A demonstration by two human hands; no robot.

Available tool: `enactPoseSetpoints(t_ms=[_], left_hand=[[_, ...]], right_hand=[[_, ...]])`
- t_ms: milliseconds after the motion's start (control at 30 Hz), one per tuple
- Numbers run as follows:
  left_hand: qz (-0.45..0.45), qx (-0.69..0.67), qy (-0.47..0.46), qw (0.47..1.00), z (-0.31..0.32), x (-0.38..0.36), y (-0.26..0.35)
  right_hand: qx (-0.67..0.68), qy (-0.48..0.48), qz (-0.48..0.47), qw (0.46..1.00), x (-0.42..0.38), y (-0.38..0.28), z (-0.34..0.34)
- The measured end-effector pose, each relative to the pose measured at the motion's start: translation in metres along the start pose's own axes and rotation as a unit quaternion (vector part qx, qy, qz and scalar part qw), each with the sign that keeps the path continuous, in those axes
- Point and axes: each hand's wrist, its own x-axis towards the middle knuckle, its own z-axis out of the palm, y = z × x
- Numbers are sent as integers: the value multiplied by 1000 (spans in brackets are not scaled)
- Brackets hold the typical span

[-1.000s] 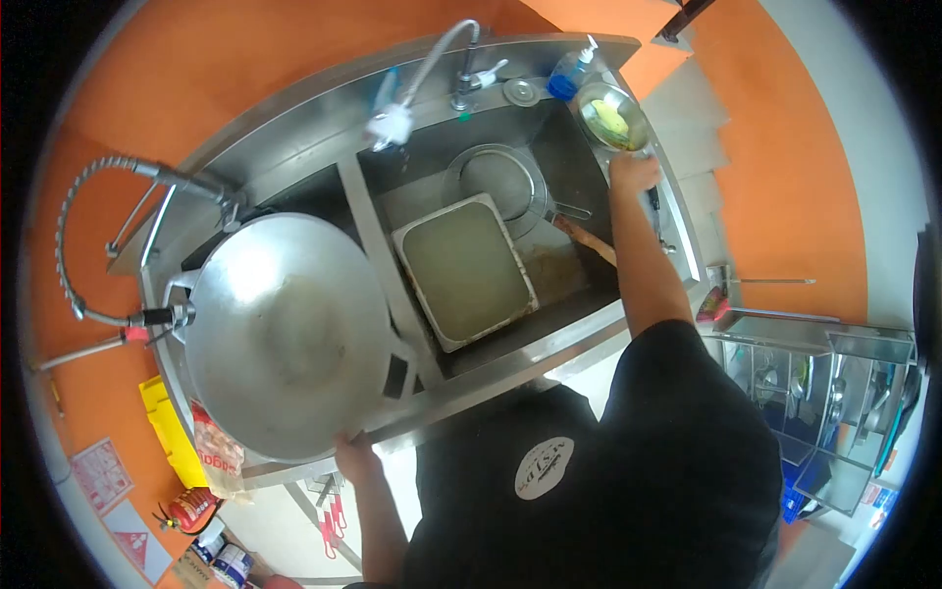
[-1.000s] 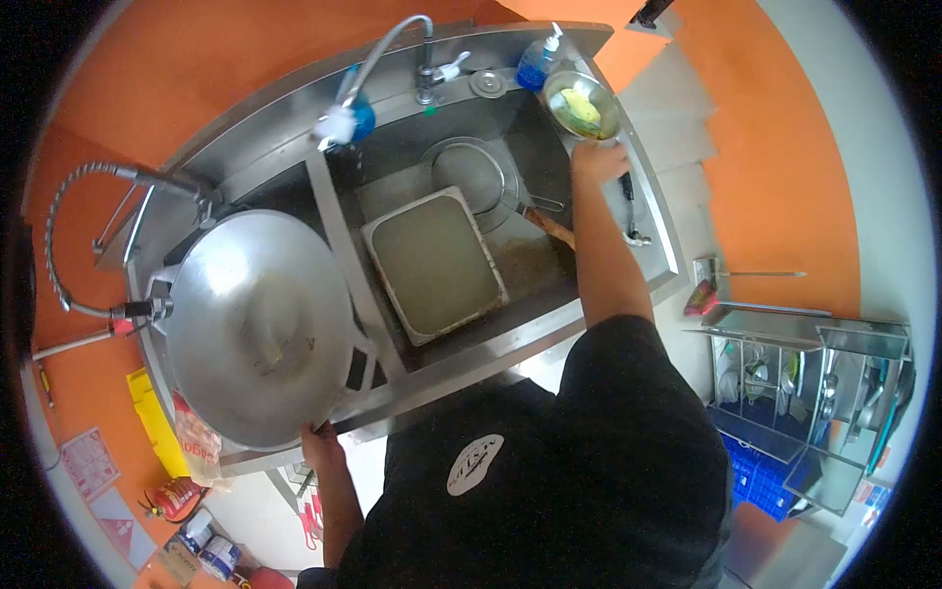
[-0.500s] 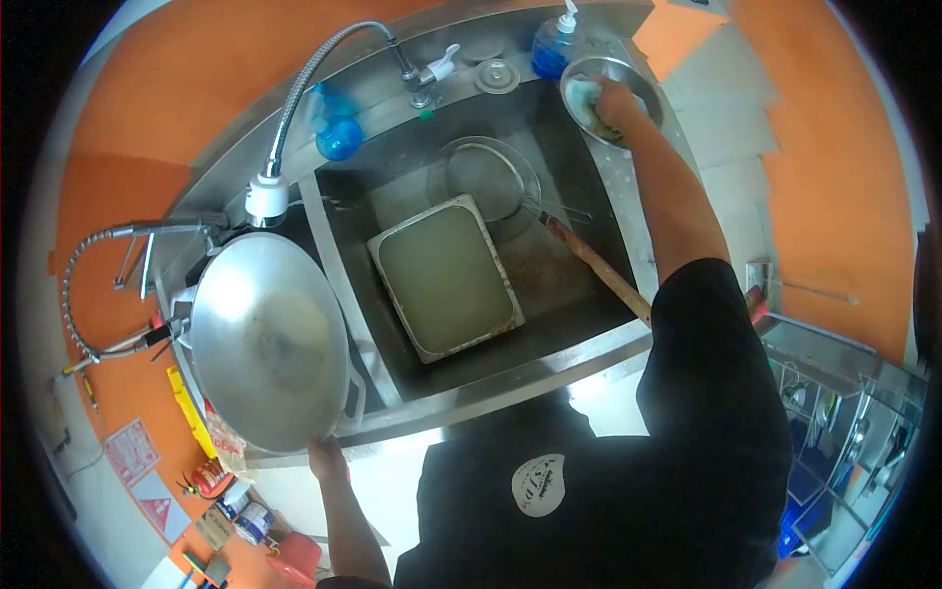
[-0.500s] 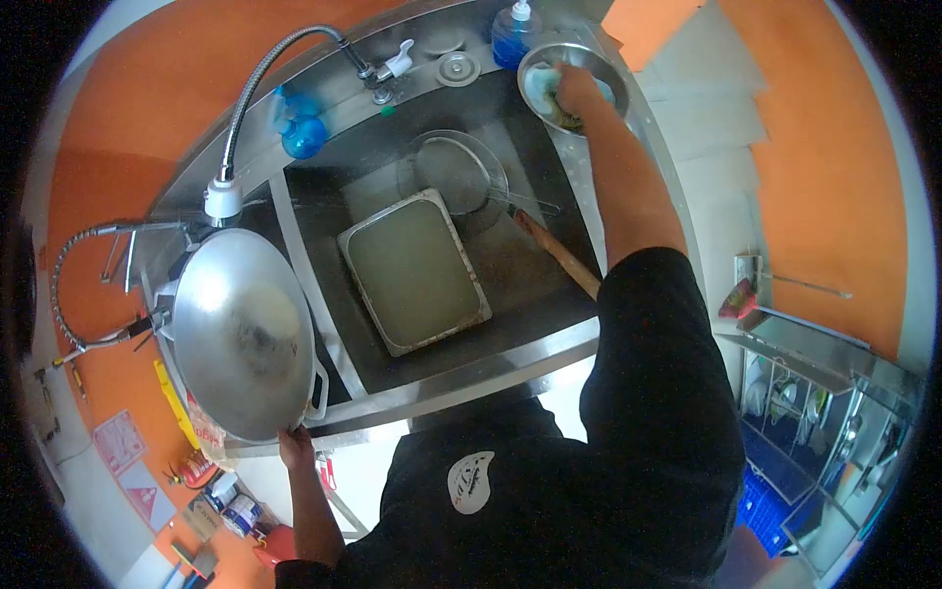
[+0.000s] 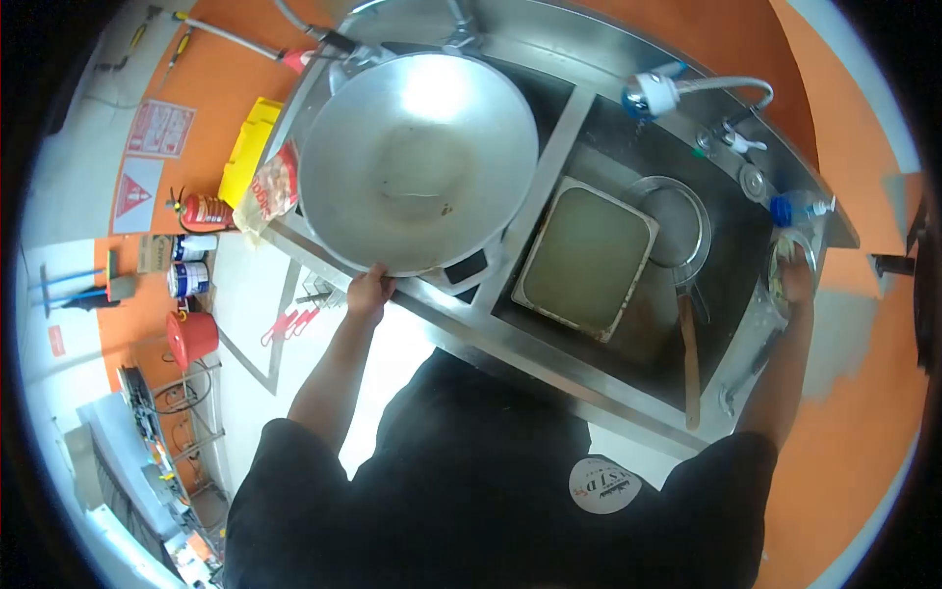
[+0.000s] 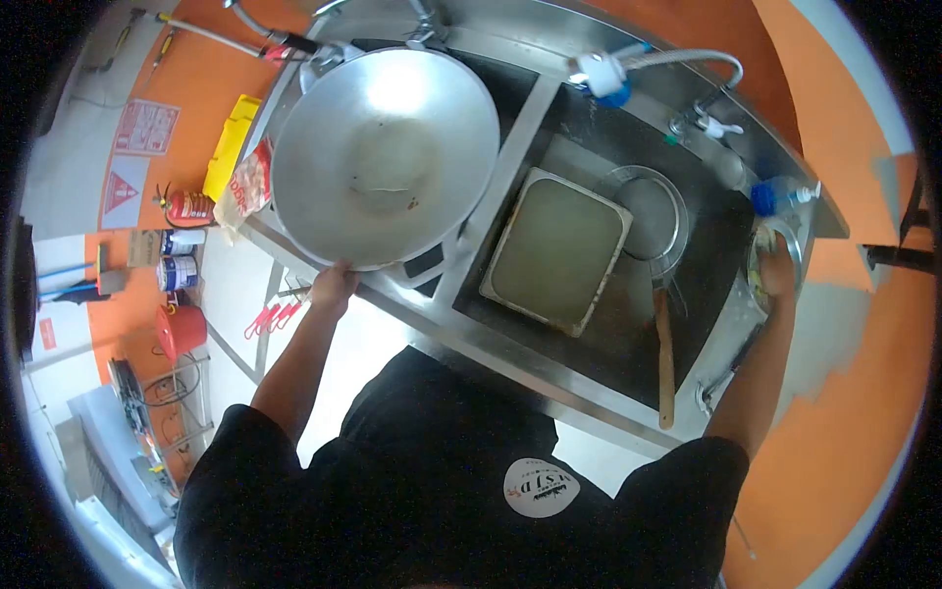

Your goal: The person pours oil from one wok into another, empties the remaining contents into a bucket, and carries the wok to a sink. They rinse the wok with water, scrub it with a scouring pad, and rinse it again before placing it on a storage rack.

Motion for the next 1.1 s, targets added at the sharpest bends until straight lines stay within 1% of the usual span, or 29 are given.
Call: enactPoseSetpoints(t_ms=[67, 100, 133, 167, 200, 267, 333, 367, 400, 467, 500, 533, 567, 600, 667, 800, 867, 900, 933, 1000, 1067, 1100], left_hand=[[-20, -34, -2, 999, 3, 6, -5], [-73, -92, 45, 992, 11, 6, -2], [-127, -150, 92, 976, 19, 4, 1], [-129, -133, 96, 978, 21, 3, 1], [-139, -141, 108, 974, 26, -2, 8], [-143, -169, 75, 972, 25, -11, 19], [-141, -118, 43, 982, 21, -16, 25], [-135, -67, 40, 988, 19, -21, 37], [-142, -84, 34, 986, 16, -22, 40], [-147, -108, 13, 983, 15, -14, 25], [-151, -115, 11, 982, 14, -14, 24], [-156, -83, 17, 984, 13, -14, 24], [-160, -51, 21, 986, 13, -13, 25], [-161, -57, 17, 985, 13, -14, 31], [-173, -94, 23, 980, 8, -19, 46], [-175, -114, -2, 978, 8, -19, 44], [-199, -196, 7, 960, 11, -17, 41], [-198, -195, 0, 961, 11, -17, 41], [-200, -186, 2, 962, 10, -17, 41], [-201, -171, -4, 965, 10, -17, 40], [-177, -146, 2, 973, 12, -16, 38], [-169, -77, -7, 983, 13, -11, 29]], right_hand=[[139, 9, -36, 990, -58, -112, -19], [131, -32, -61, 989, -77, -157, -21], [124, -46, -89, 987, -90, -198, -11], [117, -60, -118, 984, -104, -238, -1], [112, -46, -154, 981, -116, -279, 21], [186, -143, -147, 961, -141, -384, 53], [245, -241, -148, 927, -158, -483, 92], [173, -154, -283, 931, -160, -523, 116], [133, -80, -301, 941, -159, -561, 145], [130, -139, -303, 934, -155, -648, 155], [102, -120, -297, 942, -153, -687, 153], [74, -101, -291, 949, -145, -717, 150], [58, -64, -295, 952, -129, -739, 152], [42, -26, -299, 953, -111, -757, 152], [10, 76, -321, 944, -81, -774, 142], [-14, 105, -269, 957, -61, -756, 102], [-33, 95, -267, 958, -69, -734, 87], [-11, 148, -259, 954, -66, -717, 96], [-12, 153, -254, 955, -66, -700, 103], [47, 147, -195, 969, -70, -662, 117], [208, 104, -198, 952, -63, -604, 145], [322, 51, -128, 937, -84, -589, 140]])
